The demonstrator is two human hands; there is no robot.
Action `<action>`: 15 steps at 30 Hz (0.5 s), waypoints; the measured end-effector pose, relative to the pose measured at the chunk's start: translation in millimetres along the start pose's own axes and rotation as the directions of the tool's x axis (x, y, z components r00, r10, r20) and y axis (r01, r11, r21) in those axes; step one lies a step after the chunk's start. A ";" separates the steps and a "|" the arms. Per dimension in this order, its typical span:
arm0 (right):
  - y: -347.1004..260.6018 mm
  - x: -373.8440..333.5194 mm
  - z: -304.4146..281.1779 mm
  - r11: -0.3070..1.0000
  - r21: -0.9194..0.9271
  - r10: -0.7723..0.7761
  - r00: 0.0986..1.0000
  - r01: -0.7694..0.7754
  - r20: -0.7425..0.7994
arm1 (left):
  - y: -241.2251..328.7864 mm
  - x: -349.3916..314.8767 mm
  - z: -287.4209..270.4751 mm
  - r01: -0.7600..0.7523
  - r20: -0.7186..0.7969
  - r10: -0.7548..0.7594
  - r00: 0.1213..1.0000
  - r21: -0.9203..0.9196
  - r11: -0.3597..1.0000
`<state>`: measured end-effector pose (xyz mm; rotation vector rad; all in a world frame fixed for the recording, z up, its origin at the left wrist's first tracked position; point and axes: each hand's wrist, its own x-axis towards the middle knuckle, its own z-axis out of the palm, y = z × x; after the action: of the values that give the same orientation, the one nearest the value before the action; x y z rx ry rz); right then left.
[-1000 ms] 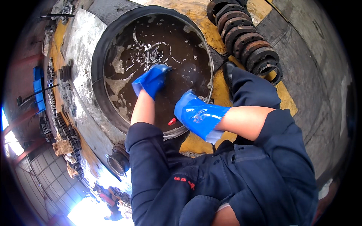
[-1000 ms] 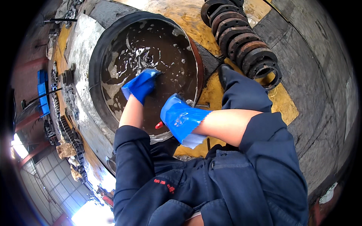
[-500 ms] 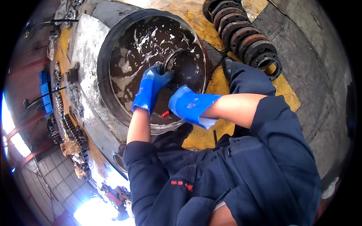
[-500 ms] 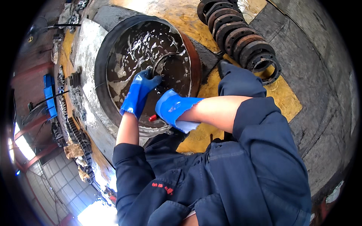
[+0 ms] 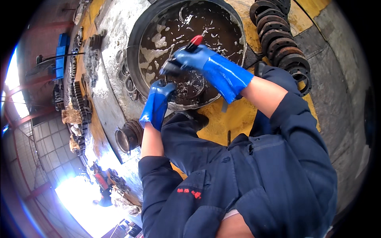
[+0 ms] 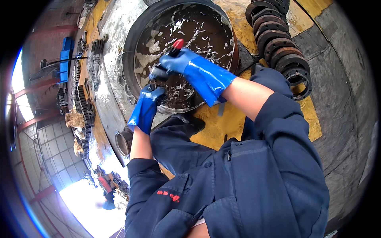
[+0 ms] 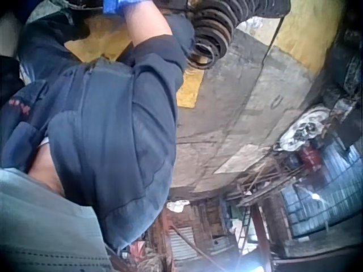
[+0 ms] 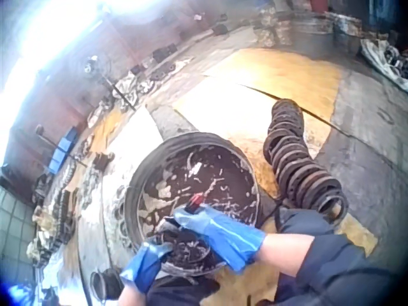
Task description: The person scrubs multiple small metal rings one at a time with a brush inside a basin of dark liquid. Each ring is scrubbed, rinsed in the liquid, and placed on the floor beside the basin. The process repeats for several rings throughout the clip.
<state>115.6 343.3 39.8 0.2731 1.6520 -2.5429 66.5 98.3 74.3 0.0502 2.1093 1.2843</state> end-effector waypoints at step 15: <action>36.1 25.8 -7.8 0.804 -0.466 0.106 0.861 -0.368 -0.497 | -33.4 1.8 -10.1 0.045 -0.139 -0.049 0.989 -0.034 0.998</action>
<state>97.4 336.1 -0.9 1.0042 2.2405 -1.7860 69.4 73.8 49.6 -0.1052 2.1941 1.3256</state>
